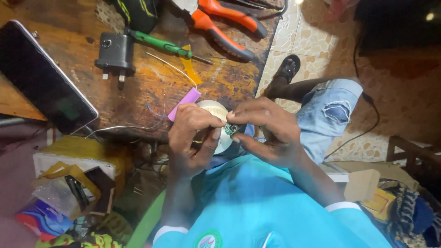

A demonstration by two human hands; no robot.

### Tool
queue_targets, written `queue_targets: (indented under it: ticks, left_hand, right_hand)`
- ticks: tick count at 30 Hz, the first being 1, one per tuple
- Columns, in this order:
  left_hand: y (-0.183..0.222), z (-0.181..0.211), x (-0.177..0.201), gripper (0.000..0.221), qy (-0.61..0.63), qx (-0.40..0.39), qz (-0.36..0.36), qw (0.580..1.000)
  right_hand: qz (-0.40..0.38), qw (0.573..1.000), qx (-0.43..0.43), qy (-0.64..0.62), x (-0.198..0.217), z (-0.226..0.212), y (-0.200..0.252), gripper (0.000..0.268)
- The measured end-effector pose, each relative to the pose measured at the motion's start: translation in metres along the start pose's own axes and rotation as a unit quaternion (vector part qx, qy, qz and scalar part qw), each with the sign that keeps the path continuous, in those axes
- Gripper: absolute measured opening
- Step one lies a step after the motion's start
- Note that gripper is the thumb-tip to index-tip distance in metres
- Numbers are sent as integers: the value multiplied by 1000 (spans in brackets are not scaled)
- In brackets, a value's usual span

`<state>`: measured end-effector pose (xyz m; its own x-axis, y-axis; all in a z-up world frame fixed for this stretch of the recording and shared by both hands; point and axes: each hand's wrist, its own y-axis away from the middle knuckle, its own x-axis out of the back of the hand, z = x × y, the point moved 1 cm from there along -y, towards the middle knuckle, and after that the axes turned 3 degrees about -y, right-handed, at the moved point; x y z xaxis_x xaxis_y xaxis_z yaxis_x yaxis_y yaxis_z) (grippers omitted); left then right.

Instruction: Soldering wires to a small circuit board and assembling the components into a plastic housing on a workbench.

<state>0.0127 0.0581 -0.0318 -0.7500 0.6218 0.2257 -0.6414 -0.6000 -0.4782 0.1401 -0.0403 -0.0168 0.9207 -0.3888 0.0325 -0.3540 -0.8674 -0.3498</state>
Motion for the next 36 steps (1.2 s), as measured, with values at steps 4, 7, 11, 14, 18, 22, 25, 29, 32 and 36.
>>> queue_targets:
  ticks: [4, 7, 11, 14, 18, 22, 25, 29, 32, 36]
  left_hand:
    - [2, -1, -1, 15, 7, 22, -2, 1000]
    - [3, -3, 0, 18, 9, 27, -8, 1000]
    - [3, -3, 0, 18, 14, 28, -11, 999]
    - [3, -4, -1, 19, 21, 31, -5, 999]
    - [2, -3, -1, 19, 25, 34, -4, 999]
    - [2, -3, -1, 18, 20, 33, -3, 999]
    - [2, -3, 0, 18, 21, 30, -1, 999]
    - [0, -3, 0, 18, 26, 13, -5, 1000]
    - [3, -4, 0, 17, 24, 25, 1, 999]
    - [2, -3, 1, 16, 26, 17, -1, 1000]
  right_hand:
    - [7, 1000, 11, 13, 2, -1, 0, 33]
    - [10, 1000, 22, 12, 2, -2, -1, 32]
    - [9, 999, 37, 36, 1, -3, -4, 31]
    - [12, 999, 39, 28, 1, -1, -4, 33]
    - [16, 999, 42, 27, 0, -1, -4, 31]
    - [18, 998, 44, 27, -1, -1, -5, 32]
    - [14, 998, 46, 36, -1, -2, -5, 33]
    - [-2, 998, 40, 56, -2, -7, -5, 35]
    - [14, 997, 24, 68, -4, -5, -2, 34]
    - [13, 997, 26, 73, -6, -4, -2, 36]
